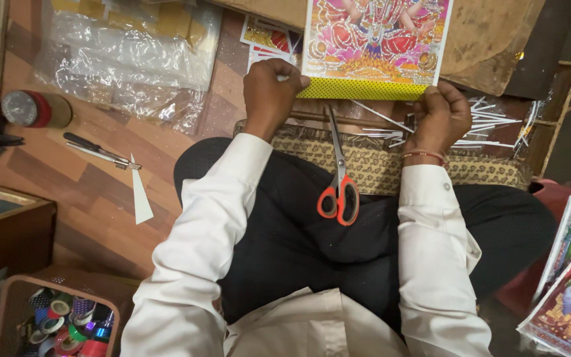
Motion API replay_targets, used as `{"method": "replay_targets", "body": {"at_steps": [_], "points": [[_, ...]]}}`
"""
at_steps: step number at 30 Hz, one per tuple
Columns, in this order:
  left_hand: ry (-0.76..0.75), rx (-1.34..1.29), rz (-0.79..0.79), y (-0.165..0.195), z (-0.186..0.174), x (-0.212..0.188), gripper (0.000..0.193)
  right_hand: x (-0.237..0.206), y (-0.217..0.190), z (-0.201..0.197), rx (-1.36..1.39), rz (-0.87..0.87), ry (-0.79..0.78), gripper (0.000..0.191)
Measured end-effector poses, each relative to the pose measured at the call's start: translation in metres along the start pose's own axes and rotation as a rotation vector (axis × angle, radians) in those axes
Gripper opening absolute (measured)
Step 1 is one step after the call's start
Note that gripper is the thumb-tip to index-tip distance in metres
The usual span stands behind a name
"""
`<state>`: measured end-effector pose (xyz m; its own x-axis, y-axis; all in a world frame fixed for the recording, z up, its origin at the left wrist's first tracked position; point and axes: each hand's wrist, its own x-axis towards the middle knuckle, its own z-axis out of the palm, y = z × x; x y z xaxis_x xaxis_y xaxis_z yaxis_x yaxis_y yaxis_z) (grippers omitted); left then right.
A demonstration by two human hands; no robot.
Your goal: The person sits cross-legged and uses scissors to trim excess yellow decorative border from the edges of printed deity cards. They repeatedly measure, cut, and stack the finished cards on the table.
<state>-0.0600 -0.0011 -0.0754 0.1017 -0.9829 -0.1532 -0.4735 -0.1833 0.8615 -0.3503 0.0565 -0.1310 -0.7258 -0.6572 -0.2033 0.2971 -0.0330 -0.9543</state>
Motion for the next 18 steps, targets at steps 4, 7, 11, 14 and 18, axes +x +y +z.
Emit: {"method": "replay_targets", "body": {"at_steps": [4, 7, 11, 14, 18], "points": [[0.014, 0.017, -0.008, 0.000, 0.001, 0.002, 0.024, -0.001, 0.000, 0.001, -0.026, -0.005, 0.013, 0.010], [0.001, 0.024, -0.036, -0.001, 0.002, 0.004, 0.023, -0.001, 0.000, 0.002, -0.008, -0.004, 0.012, 0.011], [0.002, 0.008, -0.048, -0.002, 0.004, 0.005, 0.020, -0.001, -0.001, 0.003, -0.016, 0.003, 0.035, 0.012], [0.017, 0.001, -0.014, -0.004, 0.005, 0.007, 0.020, 0.000, -0.002, 0.005, -0.022, 0.031, 0.068, 0.013], [-0.103, -0.045, -0.066, -0.008, 0.004, 0.011, 0.021, 0.001, -0.006, 0.004, 0.008, 0.093, 0.098, 0.015]]}}
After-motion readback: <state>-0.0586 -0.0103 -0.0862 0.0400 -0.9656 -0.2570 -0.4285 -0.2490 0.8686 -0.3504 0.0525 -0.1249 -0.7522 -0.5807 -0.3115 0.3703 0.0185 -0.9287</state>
